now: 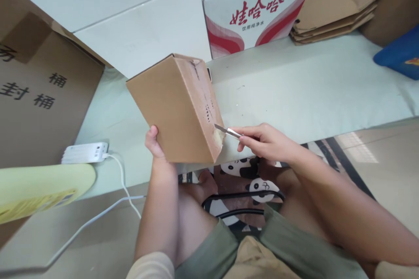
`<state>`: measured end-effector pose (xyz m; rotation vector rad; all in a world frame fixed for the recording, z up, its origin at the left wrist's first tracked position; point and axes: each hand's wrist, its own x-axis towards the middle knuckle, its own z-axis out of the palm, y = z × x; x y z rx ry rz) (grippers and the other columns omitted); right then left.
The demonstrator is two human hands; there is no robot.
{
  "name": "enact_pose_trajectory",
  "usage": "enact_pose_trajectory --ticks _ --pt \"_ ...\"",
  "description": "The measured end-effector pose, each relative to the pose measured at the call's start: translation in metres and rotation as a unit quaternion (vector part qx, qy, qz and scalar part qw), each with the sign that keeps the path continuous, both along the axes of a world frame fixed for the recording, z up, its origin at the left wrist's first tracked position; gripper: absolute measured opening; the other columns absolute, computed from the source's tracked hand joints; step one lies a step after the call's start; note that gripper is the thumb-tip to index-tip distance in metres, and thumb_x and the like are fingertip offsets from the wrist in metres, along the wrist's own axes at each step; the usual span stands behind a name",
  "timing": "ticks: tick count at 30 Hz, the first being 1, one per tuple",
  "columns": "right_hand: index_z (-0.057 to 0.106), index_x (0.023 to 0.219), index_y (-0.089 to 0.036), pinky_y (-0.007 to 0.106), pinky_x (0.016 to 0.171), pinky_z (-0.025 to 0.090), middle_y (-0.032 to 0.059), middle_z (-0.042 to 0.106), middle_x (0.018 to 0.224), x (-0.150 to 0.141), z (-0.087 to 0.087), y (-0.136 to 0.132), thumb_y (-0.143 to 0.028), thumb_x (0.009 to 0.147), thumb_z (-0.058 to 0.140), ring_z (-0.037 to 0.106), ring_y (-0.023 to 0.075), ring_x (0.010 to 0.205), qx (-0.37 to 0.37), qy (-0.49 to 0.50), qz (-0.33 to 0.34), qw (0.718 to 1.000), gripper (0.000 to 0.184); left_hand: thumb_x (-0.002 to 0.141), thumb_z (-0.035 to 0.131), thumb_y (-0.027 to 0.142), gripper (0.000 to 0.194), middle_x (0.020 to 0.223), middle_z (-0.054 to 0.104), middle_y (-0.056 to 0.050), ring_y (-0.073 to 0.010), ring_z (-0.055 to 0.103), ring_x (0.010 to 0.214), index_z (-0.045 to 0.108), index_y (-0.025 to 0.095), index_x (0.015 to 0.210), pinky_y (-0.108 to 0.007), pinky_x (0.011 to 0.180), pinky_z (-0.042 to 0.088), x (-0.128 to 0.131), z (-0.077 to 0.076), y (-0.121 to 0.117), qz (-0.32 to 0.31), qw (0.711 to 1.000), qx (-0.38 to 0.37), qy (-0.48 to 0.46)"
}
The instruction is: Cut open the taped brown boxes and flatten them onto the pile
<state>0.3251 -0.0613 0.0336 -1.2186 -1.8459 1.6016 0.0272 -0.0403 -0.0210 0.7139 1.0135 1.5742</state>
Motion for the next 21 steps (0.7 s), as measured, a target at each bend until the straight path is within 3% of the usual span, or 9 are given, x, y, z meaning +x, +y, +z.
enact_pose_trajectory --ticks 7,14,18,21 --pt "0.073 0.138 -0.025 0.021 0.044 0.035 -0.0003 0.073 0.079 0.004 0.008 0.001 -0.033 0.099 0.049 0.041 0.0055 0.042 0.0 -0.037 0.025 0.999 0.046 0.072 0.074 0.065 0.054 0.118 0.076 -0.008 -0.0364 0.064 0.131 0.076 0.027 0.11 -0.048 0.101 0.058 -0.002 0.001 -0.003 0.013 1.0 -0.004 0.0" --pt "0.076 0.134 -0.024 0.021 0.056 0.04 -0.001 0.076 0.077 0.002 -0.001 -0.001 -0.025 0.097 0.048 0.048 0.0077 0.053 0.034 -0.034 0.078 0.996 0.046 0.079 0.075 0.056 0.045 0.121 0.078 -0.003 -0.0338 0.057 0.139 0.073 0.023 0.108 -0.044 0.106 0.055 -0.003 -0.004 0.001 0.024 0.996 0.051 -0.066" --pt "0.074 0.137 -0.023 0.022 0.053 0.038 0.0002 0.076 0.08 0.002 0.0 -0.003 -0.03 0.097 0.05 0.045 0.0076 0.051 0.028 -0.019 0.064 0.997 0.047 0.082 0.074 0.058 0.047 0.124 0.078 0.001 -0.0327 0.05 0.147 0.07 0.024 0.116 -0.043 0.112 0.053 -0.003 -0.001 0.006 0.023 0.994 0.078 -0.07" --pt "0.069 0.141 -0.021 0.023 0.05 0.038 0.002 0.076 0.084 0.003 0.001 -0.002 -0.037 0.099 0.05 0.043 0.008 0.048 0.03 -0.01 -0.001 0.999 0.05 0.084 0.073 0.061 0.045 0.125 0.078 0.004 -0.0292 0.049 0.15 0.071 0.029 0.115 -0.042 0.118 0.049 -0.004 0.006 0.01 0.034 0.992 0.107 -0.057"
